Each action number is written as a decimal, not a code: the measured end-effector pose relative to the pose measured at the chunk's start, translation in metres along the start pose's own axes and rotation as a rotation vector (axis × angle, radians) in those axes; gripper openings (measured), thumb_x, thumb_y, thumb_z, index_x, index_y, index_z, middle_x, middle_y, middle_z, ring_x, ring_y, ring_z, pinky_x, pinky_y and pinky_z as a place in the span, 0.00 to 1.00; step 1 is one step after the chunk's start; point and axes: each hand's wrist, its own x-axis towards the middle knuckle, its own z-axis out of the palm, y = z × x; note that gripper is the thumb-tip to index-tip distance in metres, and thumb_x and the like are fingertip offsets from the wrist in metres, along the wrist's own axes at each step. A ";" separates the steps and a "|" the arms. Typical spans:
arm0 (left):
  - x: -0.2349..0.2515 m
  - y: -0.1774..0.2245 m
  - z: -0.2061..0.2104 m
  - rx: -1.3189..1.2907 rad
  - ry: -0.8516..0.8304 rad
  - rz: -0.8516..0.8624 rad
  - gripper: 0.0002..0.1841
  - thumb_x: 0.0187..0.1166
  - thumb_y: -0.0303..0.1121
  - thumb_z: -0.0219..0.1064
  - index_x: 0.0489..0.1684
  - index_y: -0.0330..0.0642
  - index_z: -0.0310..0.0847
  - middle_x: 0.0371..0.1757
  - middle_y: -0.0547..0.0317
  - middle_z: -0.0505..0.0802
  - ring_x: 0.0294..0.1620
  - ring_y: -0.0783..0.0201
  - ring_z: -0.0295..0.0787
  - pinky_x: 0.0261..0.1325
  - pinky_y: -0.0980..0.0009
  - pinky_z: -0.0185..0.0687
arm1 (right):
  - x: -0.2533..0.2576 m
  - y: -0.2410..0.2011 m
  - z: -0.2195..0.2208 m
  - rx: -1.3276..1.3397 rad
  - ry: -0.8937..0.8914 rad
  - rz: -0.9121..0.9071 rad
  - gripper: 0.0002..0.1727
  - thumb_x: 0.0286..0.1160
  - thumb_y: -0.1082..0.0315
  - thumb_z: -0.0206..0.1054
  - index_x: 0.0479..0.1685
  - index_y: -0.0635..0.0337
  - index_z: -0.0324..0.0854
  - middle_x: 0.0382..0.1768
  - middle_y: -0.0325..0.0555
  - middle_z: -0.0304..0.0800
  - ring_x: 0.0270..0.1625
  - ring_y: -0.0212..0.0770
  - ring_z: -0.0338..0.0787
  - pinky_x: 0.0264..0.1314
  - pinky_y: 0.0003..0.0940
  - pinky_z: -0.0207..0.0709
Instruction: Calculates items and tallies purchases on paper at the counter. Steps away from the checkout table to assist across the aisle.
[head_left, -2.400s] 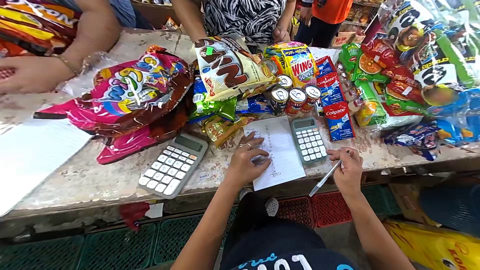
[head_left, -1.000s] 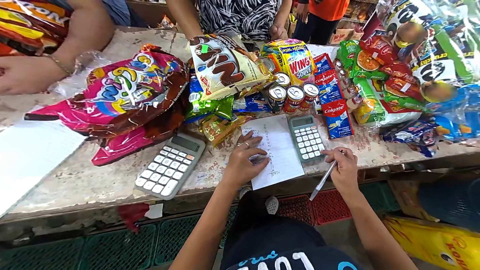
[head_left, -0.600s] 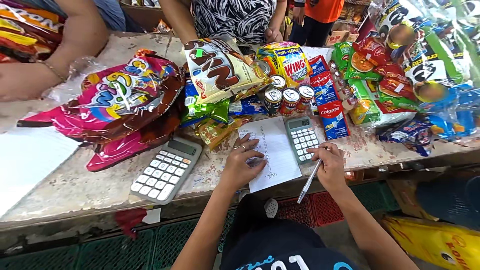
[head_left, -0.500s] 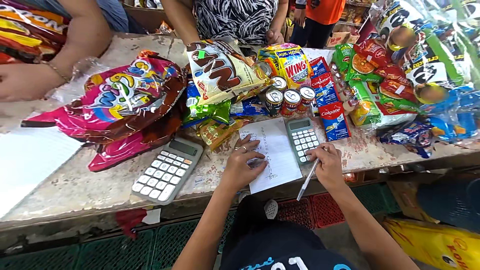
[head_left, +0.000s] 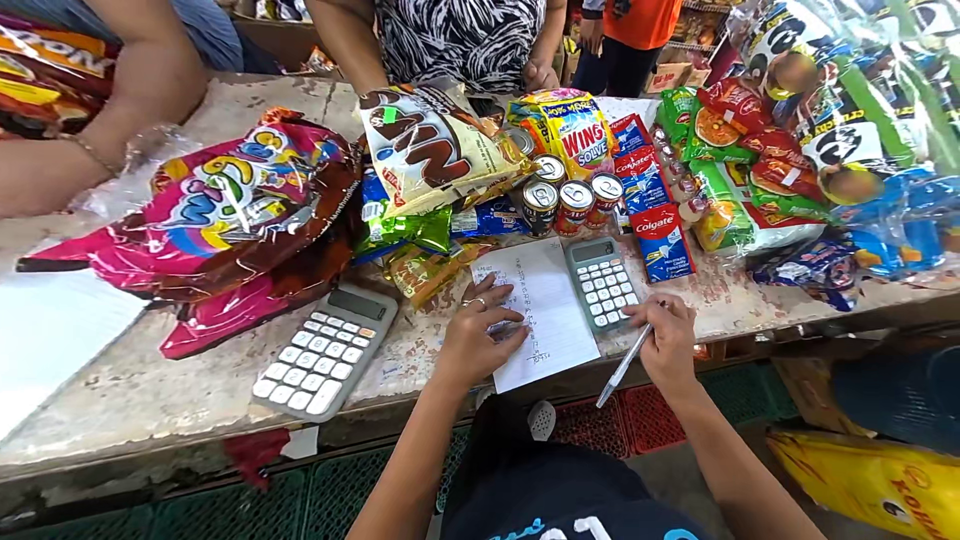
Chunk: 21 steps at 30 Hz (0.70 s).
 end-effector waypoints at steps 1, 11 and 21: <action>0.000 0.000 0.000 0.000 -0.003 -0.002 0.12 0.67 0.42 0.78 0.35 0.43 0.96 0.67 0.43 0.91 0.82 0.40 0.74 0.81 0.45 0.72 | -0.006 0.004 0.001 -0.001 -0.005 0.018 0.16 0.70 0.75 0.58 0.32 0.41 0.88 0.44 0.21 0.94 0.59 0.33 0.86 0.67 0.47 0.70; -0.001 -0.001 0.000 0.008 0.002 0.016 0.12 0.67 0.42 0.78 0.34 0.42 0.96 0.66 0.43 0.91 0.82 0.41 0.75 0.80 0.44 0.72 | -0.030 0.066 0.032 0.443 0.393 0.044 0.08 0.73 0.79 0.57 0.39 0.63 0.82 0.46 0.48 0.90 0.57 0.44 0.91 0.64 0.39 0.86; -0.005 -0.007 0.002 0.007 0.000 0.012 0.12 0.66 0.41 0.79 0.32 0.41 0.96 0.68 0.42 0.90 0.83 0.42 0.73 0.82 0.47 0.70 | -0.038 0.065 0.038 0.368 0.378 -0.002 0.10 0.75 0.78 0.55 0.36 0.64 0.84 0.41 0.46 0.91 0.53 0.40 0.91 0.61 0.36 0.84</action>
